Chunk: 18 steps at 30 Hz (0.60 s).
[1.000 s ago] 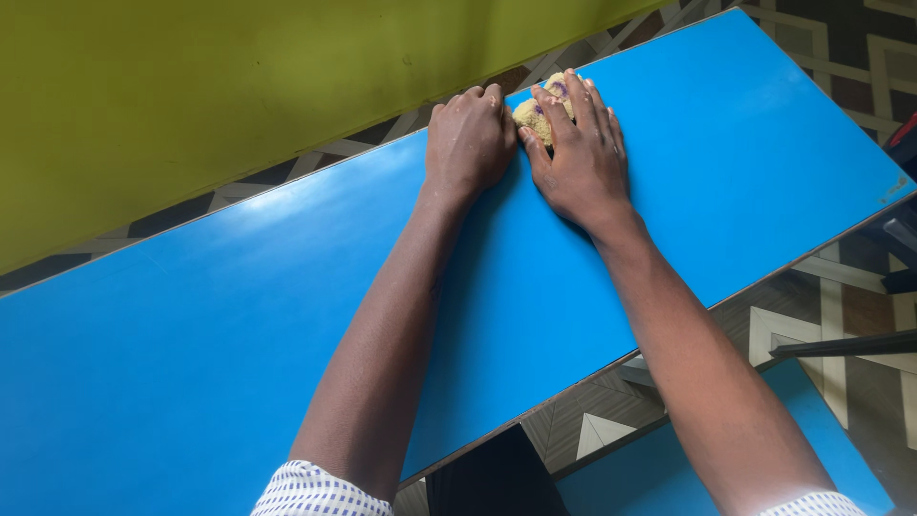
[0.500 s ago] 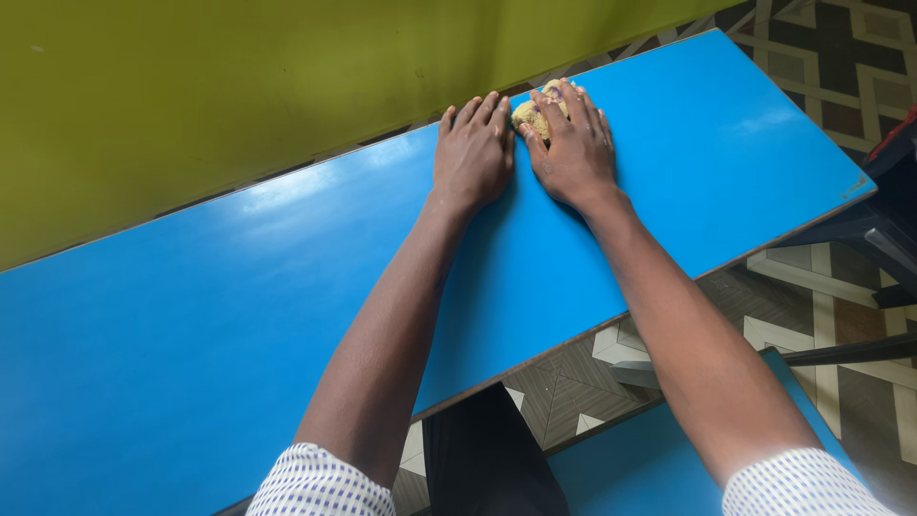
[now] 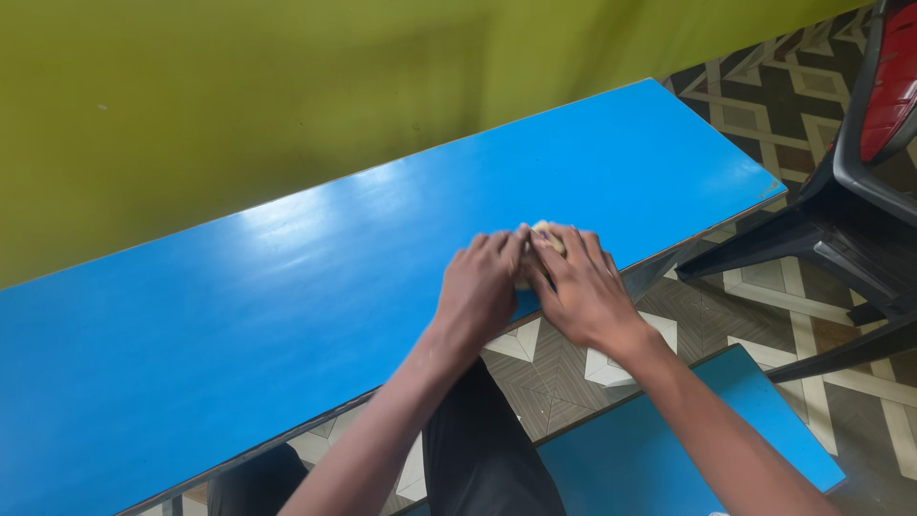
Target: The person cleans a blue table using a yellow sponge and a cleaning liquid. They wipe the top surface, edges, and legs of the table, occasionally applying more liquid to the sponge.
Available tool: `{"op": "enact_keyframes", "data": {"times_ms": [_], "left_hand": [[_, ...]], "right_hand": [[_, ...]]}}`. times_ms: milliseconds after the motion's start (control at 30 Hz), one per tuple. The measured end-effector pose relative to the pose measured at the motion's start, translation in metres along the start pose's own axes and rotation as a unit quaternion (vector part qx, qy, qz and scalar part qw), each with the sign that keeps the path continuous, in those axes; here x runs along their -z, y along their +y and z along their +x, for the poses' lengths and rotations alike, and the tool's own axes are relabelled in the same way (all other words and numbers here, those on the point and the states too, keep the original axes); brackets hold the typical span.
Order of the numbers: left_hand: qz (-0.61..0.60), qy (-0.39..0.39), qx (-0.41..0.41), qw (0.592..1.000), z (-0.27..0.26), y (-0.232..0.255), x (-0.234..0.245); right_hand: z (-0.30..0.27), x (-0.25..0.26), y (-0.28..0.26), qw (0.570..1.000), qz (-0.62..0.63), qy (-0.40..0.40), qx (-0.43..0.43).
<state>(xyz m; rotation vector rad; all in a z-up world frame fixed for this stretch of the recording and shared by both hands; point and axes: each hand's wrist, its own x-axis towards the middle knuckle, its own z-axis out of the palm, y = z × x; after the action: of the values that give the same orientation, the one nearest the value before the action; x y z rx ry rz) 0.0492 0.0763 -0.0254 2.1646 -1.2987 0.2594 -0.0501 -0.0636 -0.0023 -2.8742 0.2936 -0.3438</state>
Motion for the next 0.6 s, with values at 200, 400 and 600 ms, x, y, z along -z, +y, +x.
{"op": "enact_keyframes", "data": {"times_ms": [200, 400, 600], "left_hand": [[0.062, 0.072, -0.051, 0.994, -0.06, 0.039, 0.018], [0.013, 0.029, 0.039, 0.999, -0.05, 0.02, 0.018], [0.044, 0.061, 0.086, 0.993, -0.006, -0.056, 0.019]], "right_hand": [[-0.046, 0.013, -0.004, 0.997, 0.047, 0.059, 0.029], [-0.01, 0.005, -0.011, 0.994, 0.075, 0.074, 0.009], [0.075, -0.039, -0.019, 0.986, 0.108, 0.106, 0.071]]}}
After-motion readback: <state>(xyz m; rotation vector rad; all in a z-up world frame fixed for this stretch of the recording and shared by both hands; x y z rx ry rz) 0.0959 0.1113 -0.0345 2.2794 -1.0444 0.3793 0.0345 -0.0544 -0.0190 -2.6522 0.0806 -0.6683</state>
